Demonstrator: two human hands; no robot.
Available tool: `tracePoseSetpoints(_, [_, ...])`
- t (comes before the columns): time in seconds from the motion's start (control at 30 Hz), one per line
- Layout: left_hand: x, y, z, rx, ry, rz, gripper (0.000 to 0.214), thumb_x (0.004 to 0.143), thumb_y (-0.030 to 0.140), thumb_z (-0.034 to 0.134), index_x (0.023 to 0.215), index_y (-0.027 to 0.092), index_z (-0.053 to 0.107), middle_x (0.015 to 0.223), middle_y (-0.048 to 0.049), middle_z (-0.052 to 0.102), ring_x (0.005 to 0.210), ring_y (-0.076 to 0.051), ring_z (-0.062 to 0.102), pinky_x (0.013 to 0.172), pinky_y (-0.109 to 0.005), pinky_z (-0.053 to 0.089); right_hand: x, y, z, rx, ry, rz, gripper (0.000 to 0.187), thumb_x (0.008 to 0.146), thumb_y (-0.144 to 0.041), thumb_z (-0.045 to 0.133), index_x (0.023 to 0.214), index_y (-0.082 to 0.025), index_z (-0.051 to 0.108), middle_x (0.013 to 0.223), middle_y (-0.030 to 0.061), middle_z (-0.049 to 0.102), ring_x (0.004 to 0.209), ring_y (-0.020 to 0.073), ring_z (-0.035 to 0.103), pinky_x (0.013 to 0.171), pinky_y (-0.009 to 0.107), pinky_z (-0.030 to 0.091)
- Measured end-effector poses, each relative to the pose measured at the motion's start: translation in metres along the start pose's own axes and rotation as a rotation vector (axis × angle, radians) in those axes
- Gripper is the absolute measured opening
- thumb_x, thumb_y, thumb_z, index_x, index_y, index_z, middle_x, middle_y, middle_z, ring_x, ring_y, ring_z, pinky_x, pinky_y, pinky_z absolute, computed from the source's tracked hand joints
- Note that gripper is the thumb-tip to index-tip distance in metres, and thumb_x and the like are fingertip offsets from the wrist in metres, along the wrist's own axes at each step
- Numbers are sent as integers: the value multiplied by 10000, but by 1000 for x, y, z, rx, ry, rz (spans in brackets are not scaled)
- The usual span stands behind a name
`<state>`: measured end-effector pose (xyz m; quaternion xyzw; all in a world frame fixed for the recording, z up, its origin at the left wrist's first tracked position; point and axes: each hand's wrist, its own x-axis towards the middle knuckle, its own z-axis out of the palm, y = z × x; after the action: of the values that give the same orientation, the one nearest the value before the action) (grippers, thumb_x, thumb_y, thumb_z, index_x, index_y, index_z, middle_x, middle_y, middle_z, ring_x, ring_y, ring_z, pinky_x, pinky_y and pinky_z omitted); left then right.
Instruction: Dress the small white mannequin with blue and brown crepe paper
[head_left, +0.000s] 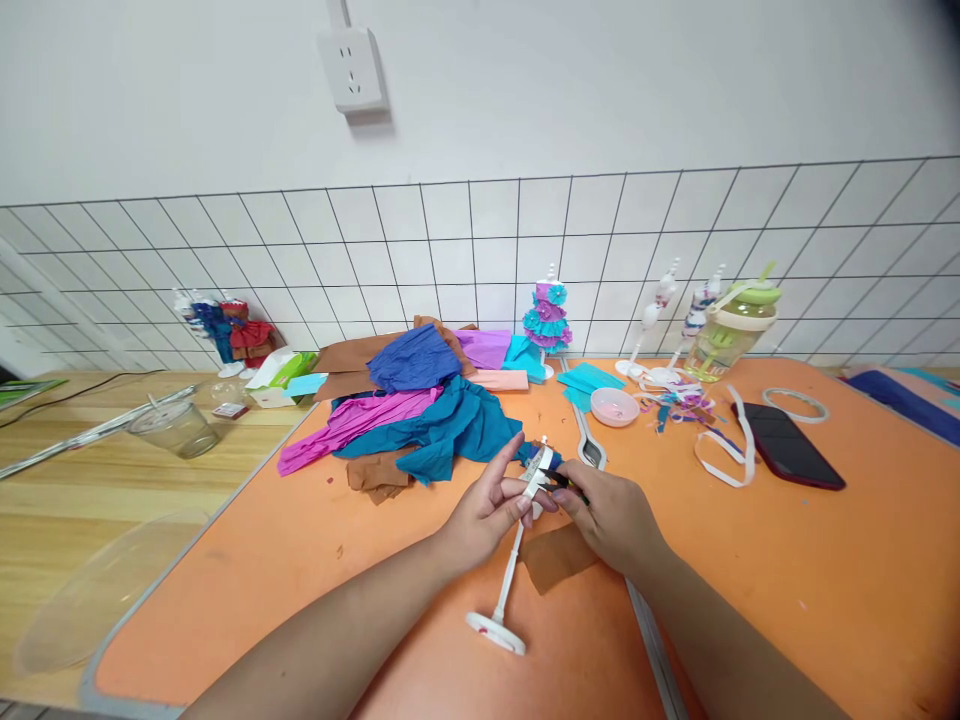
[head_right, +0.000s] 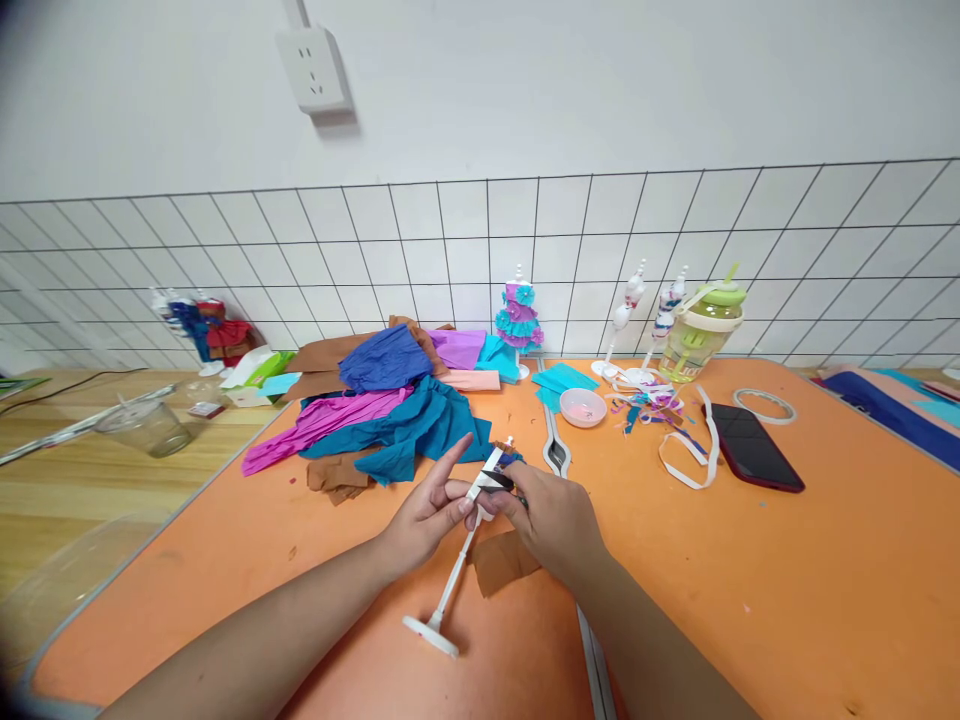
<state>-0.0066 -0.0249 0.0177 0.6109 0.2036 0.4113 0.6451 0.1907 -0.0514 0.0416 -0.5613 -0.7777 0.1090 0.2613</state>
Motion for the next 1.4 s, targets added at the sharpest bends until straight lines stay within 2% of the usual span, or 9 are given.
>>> tracePoseSetpoints(0.5, [-2, -8, -1, 147, -37, 21, 818, 943, 340, 536, 1545, 258, -12, 844, -34, 651, 705, -124, 539, 705, -265, 453, -1, -4, 2, -97, 24, -1, 348, 967, -421, 392, 774, -244, 621, 665, -17, 687, 614, 153, 639, 525, 242, 283])
tracePoseSetpoints(0.6, [-1, -7, -1, 182, -43, 42, 805, 955, 329, 506, 1544, 246, -37, 949, -77, 687, 722, -129, 553, 707, -266, 464, -4, -5, 0, -96, 105, 23, 312, 965, -428, 385, 885, -244, 624, 677, -13, 695, 602, 161, 648, 539, 240, 319])
tracePoseSetpoints(0.73, [0, 17, -9, 543, -47, 55, 708, 971, 284, 417, 1549, 233, 12, 1046, -112, 696, 839, -182, 627, 753, -293, 466, -7, -2, -2, -138, 246, 0, 310, 952, -461, 415, 996, -222, 607, 768, 23, 729, 669, 185, 684, 552, 250, 357])
tracePoseSetpoints(0.83, [-4, 43, -18, 1083, -117, -95, 659, 920, 210, 436, 1532, 281, 202, 994, -90, 704, 899, -243, 644, 770, -326, 446, -7, 0, -2, -175, 291, -25, 339, 943, -505, 440, 999, -218, 611, 751, 37, 725, 691, 193, 690, 545, 254, 368])
tracePoseSetpoints(0.93, [-11, 55, -26, 1369, -149, -302, 707, 864, 151, 439, 1527, 286, 233, 999, -111, 700, 844, -282, 657, 684, -329, 439, -7, -3, -1, -147, 301, -57, 366, 945, -541, 435, 1004, -223, 607, 788, 37, 734, 712, 183, 697, 570, 254, 398])
tracePoseSetpoints(1.07, [-17, 49, -32, 1455, -159, -429, 631, 814, 189, 537, 1437, 214, 437, 1077, -168, 680, 998, -354, 633, 760, -382, 462, -6, -8, 4, -147, 298, -69, 425, 938, -597, 413, 990, -231, 622, 765, 30, 725, 697, 179, 692, 564, 256, 391])
tracePoseSetpoints(1.17, [-17, 49, -32, 1435, -126, -444, 724, 707, 358, 724, 1382, 205, 509, 1220, -185, 614, 1144, -381, 563, 891, -424, 453, -6, -9, 9, -198, 287, -62, 489, 930, -640, 374, 970, -227, 633, 738, 36, 715, 671, 189, 678, 557, 264, 373])
tracePoseSetpoints(1.23, [-16, 53, -29, 1441, -49, -425, 700, 708, 479, 722, 1337, 220, 555, 1291, -180, 565, 1179, -368, 543, 915, -419, 451, -6, -10, 12, -219, 274, -73, 509, 929, -648, 360, 951, -222, 638, 718, 38, 707, 657, 190, 669, 551, 265, 358])
tracePoseSetpoints(1.4, [-13, 68, -19, 1569, 131, -567, 401, 892, 432, 535, 1193, 198, 658, 939, -161, 688, 904, -344, 649, 740, -425, 483, -5, -11, 16, -218, 233, -79, 470, 925, -626, 407, 950, -220, 642, 734, 34, 710, 676, 188, 676, 555, 259, 361])
